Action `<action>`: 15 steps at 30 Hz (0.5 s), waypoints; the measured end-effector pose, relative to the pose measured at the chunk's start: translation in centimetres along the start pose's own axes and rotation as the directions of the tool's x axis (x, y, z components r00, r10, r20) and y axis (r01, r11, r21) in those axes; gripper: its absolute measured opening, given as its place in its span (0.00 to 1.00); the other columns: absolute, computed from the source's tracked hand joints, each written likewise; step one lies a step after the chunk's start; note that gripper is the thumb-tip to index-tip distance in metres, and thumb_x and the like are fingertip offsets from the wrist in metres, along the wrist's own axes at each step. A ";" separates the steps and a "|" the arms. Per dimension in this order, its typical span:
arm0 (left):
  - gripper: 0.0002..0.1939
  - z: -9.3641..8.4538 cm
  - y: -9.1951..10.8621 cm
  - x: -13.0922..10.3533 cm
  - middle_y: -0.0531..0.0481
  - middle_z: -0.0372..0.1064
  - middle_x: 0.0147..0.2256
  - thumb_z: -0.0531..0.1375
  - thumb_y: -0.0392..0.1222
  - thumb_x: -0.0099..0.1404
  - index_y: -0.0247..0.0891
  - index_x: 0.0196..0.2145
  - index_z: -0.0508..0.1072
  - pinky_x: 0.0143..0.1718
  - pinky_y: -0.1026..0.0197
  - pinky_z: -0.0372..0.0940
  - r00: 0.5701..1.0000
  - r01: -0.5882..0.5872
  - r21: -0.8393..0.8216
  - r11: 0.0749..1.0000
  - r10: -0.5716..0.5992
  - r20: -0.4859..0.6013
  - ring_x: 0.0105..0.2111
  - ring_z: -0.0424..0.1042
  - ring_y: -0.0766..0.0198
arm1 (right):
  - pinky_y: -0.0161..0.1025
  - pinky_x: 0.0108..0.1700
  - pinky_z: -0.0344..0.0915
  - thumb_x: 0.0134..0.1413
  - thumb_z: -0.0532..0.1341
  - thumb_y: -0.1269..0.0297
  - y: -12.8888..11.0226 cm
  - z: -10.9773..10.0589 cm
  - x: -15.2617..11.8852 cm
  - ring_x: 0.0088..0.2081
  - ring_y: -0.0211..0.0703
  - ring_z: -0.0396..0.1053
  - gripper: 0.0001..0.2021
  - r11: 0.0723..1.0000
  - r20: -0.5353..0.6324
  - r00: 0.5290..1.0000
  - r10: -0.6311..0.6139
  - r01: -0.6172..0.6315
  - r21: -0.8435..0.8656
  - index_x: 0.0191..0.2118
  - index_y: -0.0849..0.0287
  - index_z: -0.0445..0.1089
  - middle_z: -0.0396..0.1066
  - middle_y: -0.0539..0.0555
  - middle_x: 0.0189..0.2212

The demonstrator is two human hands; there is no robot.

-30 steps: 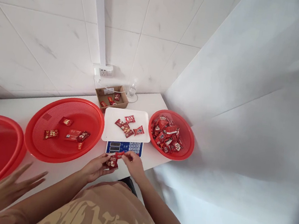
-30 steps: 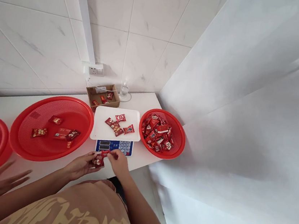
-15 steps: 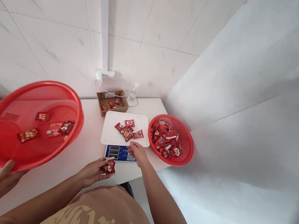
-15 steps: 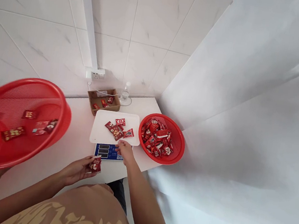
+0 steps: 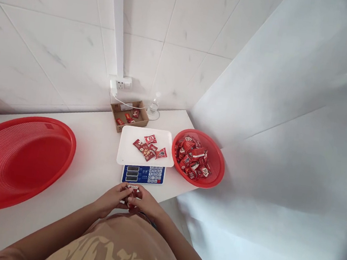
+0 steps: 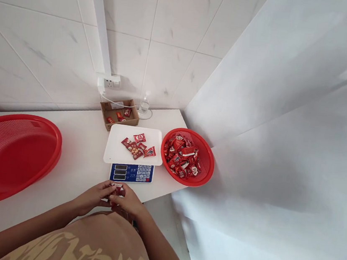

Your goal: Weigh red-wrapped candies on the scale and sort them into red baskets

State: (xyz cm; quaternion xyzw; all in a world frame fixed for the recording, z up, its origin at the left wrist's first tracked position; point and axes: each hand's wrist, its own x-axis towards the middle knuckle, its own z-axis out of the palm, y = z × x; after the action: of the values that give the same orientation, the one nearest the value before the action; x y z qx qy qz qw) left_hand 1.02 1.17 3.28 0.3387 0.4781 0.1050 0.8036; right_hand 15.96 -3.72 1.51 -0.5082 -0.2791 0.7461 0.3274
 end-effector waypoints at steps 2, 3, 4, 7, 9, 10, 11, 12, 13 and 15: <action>0.21 0.3 0.1 -0.3 0.50 0.69 0.30 0.61 0.57 0.53 0.39 0.38 0.69 0.38 0.55 0.65 1.000 -0.012 0.015 1.000 0.012 0.009 0.32 0.69 0.62 | 0.38 0.32 0.66 0.36 0.68 0.56 0.1 0.1 0.1 0.27 0.35 0.67 0.31 0.998 -0.023 0.999 0.029 -0.028 0.057 0.49 0.55 0.62 0.68 0.48 0.31; 0.22 0.4 0.1 -0.5 0.49 0.70 0.32 0.60 0.57 0.54 0.40 0.40 0.68 0.39 0.54 0.66 1.000 -0.017 0.027 0.999 0.017 0.015 0.34 0.70 0.61 | 0.38 0.31 0.65 0.35 0.69 0.56 0.0 0.1 0.2 0.27 0.35 0.67 0.32 0.995 -0.026 0.999 0.045 -0.043 0.088 0.50 0.55 0.62 0.68 0.47 0.30; 0.23 0.4 0.2 -0.6 0.47 0.70 0.35 0.60 0.57 0.54 0.40 0.42 0.68 0.38 0.54 0.66 1.000 -0.019 0.044 0.999 0.018 0.021 0.36 0.70 0.59 | 0.38 0.32 0.65 0.34 0.69 0.56 0.0 0.1 0.2 0.28 0.36 0.67 0.32 0.991 -0.026 0.998 0.059 -0.056 0.118 0.50 0.54 0.61 0.68 0.47 0.30; 0.26 -0.9 0.6 -0.7 0.42 0.69 0.44 0.60 0.56 0.54 0.43 0.48 0.65 0.39 0.52 0.66 0.997 -0.059 0.133 0.989 0.066 -0.047 0.43 0.69 0.52 | 0.39 0.34 0.66 0.33 0.69 0.59 0.0 -0.3 0.1 0.30 0.38 0.69 0.30 0.977 -0.026 0.996 0.087 -0.080 0.197 0.47 0.54 0.62 0.69 0.48 0.32; 0.27 -3.2 1.3 -0.7 0.40 0.65 0.51 0.62 0.53 0.53 0.44 0.49 0.64 0.46 0.50 0.64 0.941 -0.179 0.290 0.940 0.250 -0.229 0.51 0.64 0.49 | 0.41 0.35 0.66 0.34 0.68 0.60 0.0 -0.7 -0.1 0.31 0.38 0.69 0.27 0.961 -0.027 0.996 0.083 -0.073 0.267 0.45 0.54 0.62 0.70 0.49 0.34; 0.27 -4.8 1.8 -0.8 0.40 0.62 0.54 0.63 0.51 0.52 0.44 0.49 0.64 0.52 0.50 0.59 0.851 -0.247 0.421 0.873 0.403 -0.336 0.55 0.59 0.48 | 0.41 0.36 0.66 0.35 0.67 0.61 0.0 -1.0 -0.2 0.31 0.37 0.69 0.26 0.948 -0.032 0.997 0.074 -0.060 0.313 0.45 0.53 0.62 0.70 0.50 0.35; 0.27 -6.7 2.3 -0.9 0.40 0.57 0.57 0.62 0.49 0.53 0.43 0.50 0.64 0.57 0.50 0.52 0.730 -0.277 0.578 0.768 0.559 -0.394 0.60 0.52 0.47 | 0.42 0.37 0.67 0.36 0.66 0.62 0.0 -1.4 -0.3 0.31 0.37 0.69 0.26 0.932 -0.039 0.997 0.062 -0.044 0.361 0.46 0.52 0.61 0.71 0.50 0.36; 0.27 -8.7 2.8 -1.1 0.39 0.52 0.61 0.60 0.48 0.56 0.41 0.52 0.62 0.61 0.48 0.46 0.611 -0.237 0.720 0.652 0.677 -0.411 0.62 0.45 0.46 | 0.43 0.38 0.67 0.38 0.65 0.63 -0.1 -1.7 -0.5 0.32 0.37 0.70 0.25 0.913 -0.048 0.998 0.051 -0.027 0.406 0.46 0.52 0.61 0.71 0.50 0.36; 0.27 -10.8 3.3 -1.3 0.38 0.47 0.63 0.58 0.48 0.58 0.39 0.54 0.60 0.61 0.44 0.41 0.516 -0.139 0.818 0.558 0.746 -0.421 0.64 0.40 0.44 | 0.44 0.39 0.67 0.39 0.64 0.65 -0.3 -2.1 -0.6 0.33 0.37 0.70 0.25 0.893 -0.061 0.997 0.040 -0.009 0.450 0.47 0.51 0.60 0.71 0.50 0.37; 0.31 -14.7 3.8 -1.8 0.35 0.47 0.62 0.56 0.48 0.59 0.35 0.58 0.54 0.58 0.35 0.40 0.468 0.092 0.854 0.511 0.735 -0.491 0.63 0.39 0.35 | 0.44 0.41 0.67 0.41 0.62 0.66 -0.7 -2.9 -1.0 0.34 0.38 0.70 0.22 0.851 -0.091 0.995 0.033 0.019 0.525 0.47 0.50 0.61 0.71 0.49 0.37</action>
State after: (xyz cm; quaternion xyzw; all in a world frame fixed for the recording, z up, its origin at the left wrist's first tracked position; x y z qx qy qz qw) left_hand -11.63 9.65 2.38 0.6601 0.6981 0.1994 0.1929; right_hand 19.09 -3.83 1.69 -0.4359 -0.0470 0.7697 0.4640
